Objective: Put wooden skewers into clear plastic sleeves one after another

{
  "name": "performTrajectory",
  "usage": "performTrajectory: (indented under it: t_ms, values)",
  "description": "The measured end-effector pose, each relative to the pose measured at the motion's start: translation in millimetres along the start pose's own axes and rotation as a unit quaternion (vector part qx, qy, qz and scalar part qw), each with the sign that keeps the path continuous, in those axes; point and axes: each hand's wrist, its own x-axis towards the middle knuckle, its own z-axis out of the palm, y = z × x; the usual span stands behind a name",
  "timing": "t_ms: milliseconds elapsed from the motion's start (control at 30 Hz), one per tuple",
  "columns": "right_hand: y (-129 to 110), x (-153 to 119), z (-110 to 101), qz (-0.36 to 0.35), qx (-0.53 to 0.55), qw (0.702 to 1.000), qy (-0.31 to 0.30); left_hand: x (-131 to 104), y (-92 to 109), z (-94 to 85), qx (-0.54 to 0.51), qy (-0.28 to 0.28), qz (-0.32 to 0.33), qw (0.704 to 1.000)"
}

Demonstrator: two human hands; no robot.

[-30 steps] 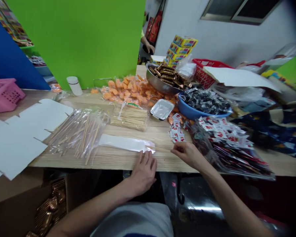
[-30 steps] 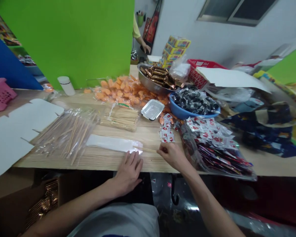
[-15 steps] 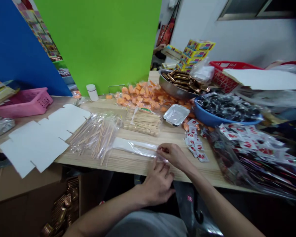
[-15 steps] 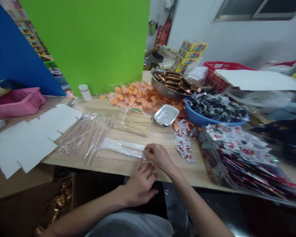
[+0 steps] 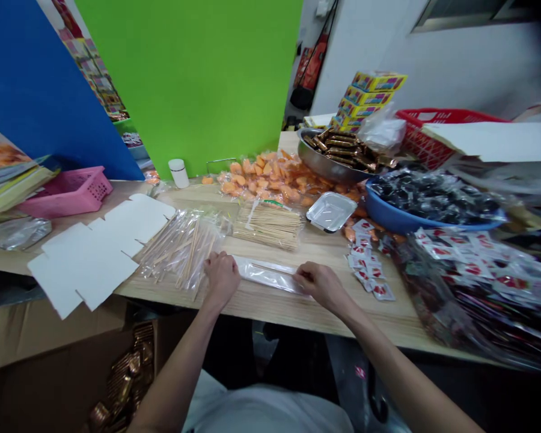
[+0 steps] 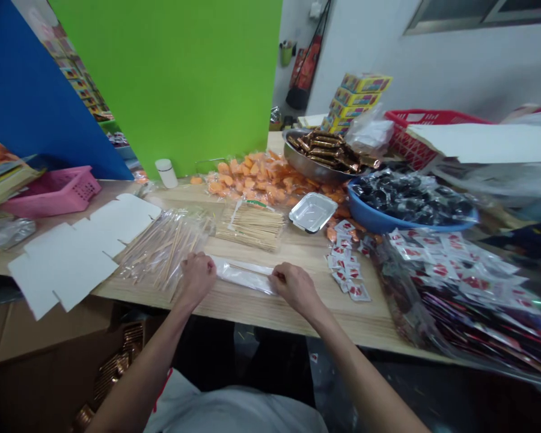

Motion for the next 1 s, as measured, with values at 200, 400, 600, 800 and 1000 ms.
performTrajectory:
  t_ms: [200,400,600,800,1000]
  values:
    - [23,-13,-18,0.01,-0.026,0.999,0.029,2,0,1.1,-0.021,0.007,-0.033,0.999]
    - [57,-38,-44,0.053,0.048,0.996,0.061,3,0,-0.6,-0.037,0.002,-0.041,0.999]
    - [22,-47,-53,-0.024,0.032,0.999,-0.013,-8,41,-45.7,-0.088,0.105,0.137,0.981]
    - [-25,-43,-54,-0.12,-0.011,0.991,-0.058,-25,77,-53.7,-0.138,-0.236,0.379,0.884]
    - [-6,-45,-68,-0.021,0.103,0.99,0.093,-37,68,-32.4,-0.281,-0.276,0.283,0.875]
